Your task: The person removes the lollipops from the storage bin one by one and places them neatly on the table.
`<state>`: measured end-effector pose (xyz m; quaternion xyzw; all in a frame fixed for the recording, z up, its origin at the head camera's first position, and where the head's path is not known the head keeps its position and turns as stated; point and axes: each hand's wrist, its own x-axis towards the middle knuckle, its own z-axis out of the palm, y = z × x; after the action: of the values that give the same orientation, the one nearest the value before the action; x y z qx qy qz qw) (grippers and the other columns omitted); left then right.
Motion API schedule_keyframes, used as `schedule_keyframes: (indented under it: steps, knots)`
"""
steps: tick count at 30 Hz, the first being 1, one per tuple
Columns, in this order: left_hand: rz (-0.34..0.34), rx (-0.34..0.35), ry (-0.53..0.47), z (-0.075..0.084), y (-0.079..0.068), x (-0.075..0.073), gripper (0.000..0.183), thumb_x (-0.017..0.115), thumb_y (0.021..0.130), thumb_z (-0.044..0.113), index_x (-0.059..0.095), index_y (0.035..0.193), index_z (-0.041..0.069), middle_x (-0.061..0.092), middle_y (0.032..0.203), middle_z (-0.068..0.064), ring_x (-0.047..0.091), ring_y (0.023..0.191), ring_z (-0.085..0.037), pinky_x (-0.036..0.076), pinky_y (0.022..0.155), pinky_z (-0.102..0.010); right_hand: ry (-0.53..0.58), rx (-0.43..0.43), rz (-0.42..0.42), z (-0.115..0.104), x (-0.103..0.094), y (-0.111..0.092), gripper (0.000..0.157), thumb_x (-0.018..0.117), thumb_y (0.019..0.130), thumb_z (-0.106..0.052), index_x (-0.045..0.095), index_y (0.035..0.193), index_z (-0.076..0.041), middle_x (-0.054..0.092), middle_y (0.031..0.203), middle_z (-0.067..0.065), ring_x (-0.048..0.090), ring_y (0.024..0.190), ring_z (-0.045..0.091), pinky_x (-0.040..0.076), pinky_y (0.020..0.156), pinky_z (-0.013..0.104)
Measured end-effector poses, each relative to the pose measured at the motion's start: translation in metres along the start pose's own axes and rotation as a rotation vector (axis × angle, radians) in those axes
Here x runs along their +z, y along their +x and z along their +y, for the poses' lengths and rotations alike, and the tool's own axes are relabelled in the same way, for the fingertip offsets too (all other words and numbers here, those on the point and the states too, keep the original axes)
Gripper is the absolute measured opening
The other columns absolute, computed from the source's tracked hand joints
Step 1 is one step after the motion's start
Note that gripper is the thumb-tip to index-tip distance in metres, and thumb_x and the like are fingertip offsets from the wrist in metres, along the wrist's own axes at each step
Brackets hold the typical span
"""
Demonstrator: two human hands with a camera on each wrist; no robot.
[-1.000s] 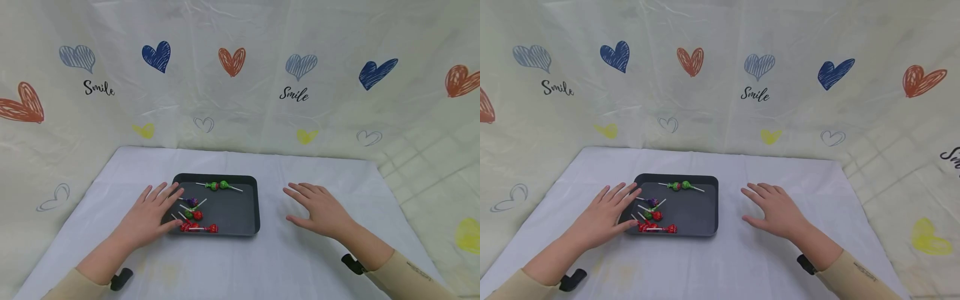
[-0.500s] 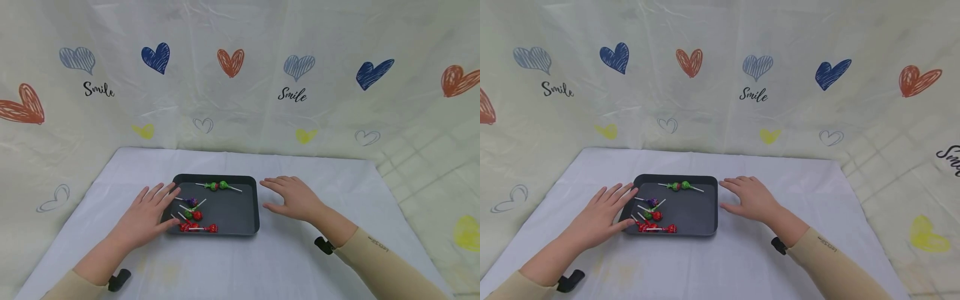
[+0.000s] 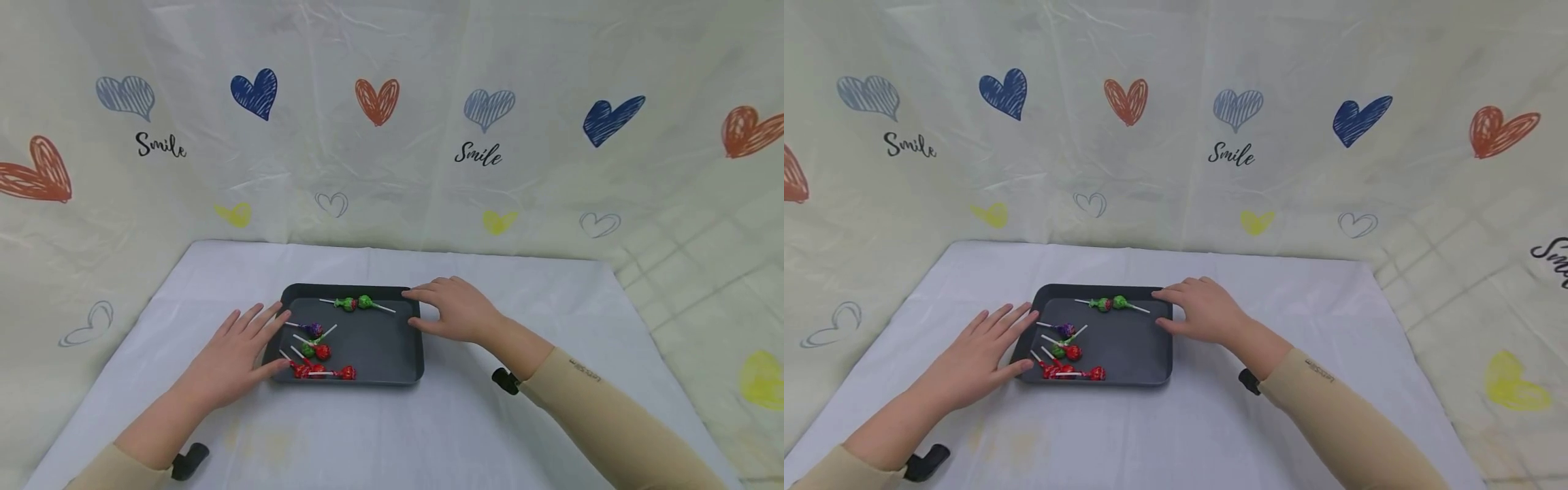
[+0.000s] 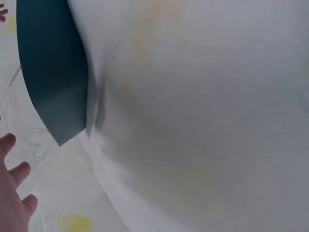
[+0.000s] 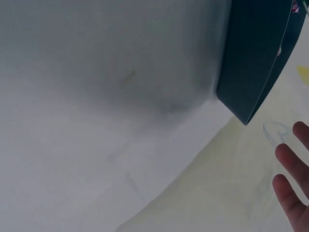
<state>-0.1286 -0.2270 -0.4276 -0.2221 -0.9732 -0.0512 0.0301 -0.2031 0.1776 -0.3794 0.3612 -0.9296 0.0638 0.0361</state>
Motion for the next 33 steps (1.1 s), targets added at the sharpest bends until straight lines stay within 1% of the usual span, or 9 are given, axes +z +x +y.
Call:
schedule_keyframes:
  steps: [4,9,14,16,22,27,30,33]
  knots:
    - [-0.040,-0.019,-0.026,0.001,-0.003,0.002,0.086,0.057,0.091,0.064,0.030,0.157,0.016,0.023,0.163,-0.008,0.020,0.147,-0.040,0.012,0.118,-0.061,-0.009,-0.023,-0.045,-0.003,-0.001,0.015,0.046,0.065,0.093,-0.047,0.065,0.133,-0.024,0.068,0.125,-0.005,0.062,0.111,0.019,0.048,0.095,0.042]
    - [-0.067,-0.027,-0.051,0.000,-0.005,0.007,0.085,0.054,0.092,0.065,0.030,0.157,0.017,0.024,0.163,-0.008,0.020,0.147,-0.040,0.011,0.117,-0.061,-0.022,-0.072,-0.097,-0.004,-0.001,0.033,0.044,0.064,0.094,-0.045,0.065,0.133,-0.026,0.068,0.124,-0.006,0.062,0.110,0.018,0.049,0.095,0.042]
    - [-0.066,-0.016,-0.061,-0.001,-0.006,0.015,0.086,0.047,0.091,0.071,0.030,0.158,0.019,0.024,0.163,-0.006,0.020,0.148,-0.039,0.012,0.117,-0.061,-0.039,-0.072,-0.156,-0.006,0.000,0.048,0.044,0.063,0.094,-0.046,0.064,0.135,-0.028,0.067,0.125,-0.008,0.062,0.111,0.017,0.049,0.097,0.039]
    - [-0.065,-0.012,-0.062,-0.002,-0.006,0.017,0.085,0.046,0.092,0.072,0.030,0.158,0.020,0.024,0.163,-0.006,0.020,0.148,-0.039,0.012,0.117,-0.061,-0.051,-0.066,-0.182,-0.008,0.000,0.053,0.045,0.063,0.095,-0.045,0.064,0.135,-0.027,0.068,0.124,-0.007,0.062,0.110,0.017,0.050,0.095,0.039]
    - [-0.046,-0.010,-0.072,-0.002,-0.006,0.020,0.084,0.049,0.092,0.069,0.033,0.156,0.018,0.028,0.162,-0.008,0.023,0.146,-0.040,0.015,0.116,-0.062,-0.125,-0.063,-0.256,-0.017,0.004,0.071,0.042,0.065,0.094,-0.041,0.065,0.134,-0.026,0.070,0.119,-0.004,0.065,0.104,0.016,0.054,0.088,0.036]
    - [-0.073,-0.024,-0.070,-0.001,-0.006,0.021,0.085,0.046,0.091,0.072,0.034,0.156,0.018,0.027,0.162,-0.008,0.023,0.146,-0.041,0.015,0.116,-0.063,-0.169,-0.081,-0.318,-0.021,0.014,0.087,0.038,0.067,0.096,-0.034,0.065,0.133,-0.028,0.072,0.115,-0.006,0.066,0.097,0.011,0.055,0.083,0.032]
    - [-0.087,-0.030,-0.073,-0.001,-0.006,0.022,0.085,0.046,0.091,0.072,0.034,0.156,0.018,0.027,0.162,-0.008,0.023,0.146,-0.041,0.016,0.115,-0.063,-0.171,-0.087,-0.334,-0.022,0.019,0.095,0.037,0.067,0.096,-0.030,0.066,0.132,-0.029,0.072,0.113,-0.005,0.066,0.094,0.010,0.056,0.082,0.031]
    - [-0.095,-0.035,-0.075,0.000,-0.006,0.022,0.085,0.045,0.091,0.072,0.034,0.156,0.018,0.027,0.162,-0.008,0.022,0.147,-0.040,0.016,0.116,-0.063,-0.190,-0.092,-0.336,-0.023,0.022,0.102,0.035,0.067,0.096,-0.028,0.067,0.131,-0.030,0.072,0.113,-0.007,0.066,0.095,0.010,0.055,0.082,0.031]
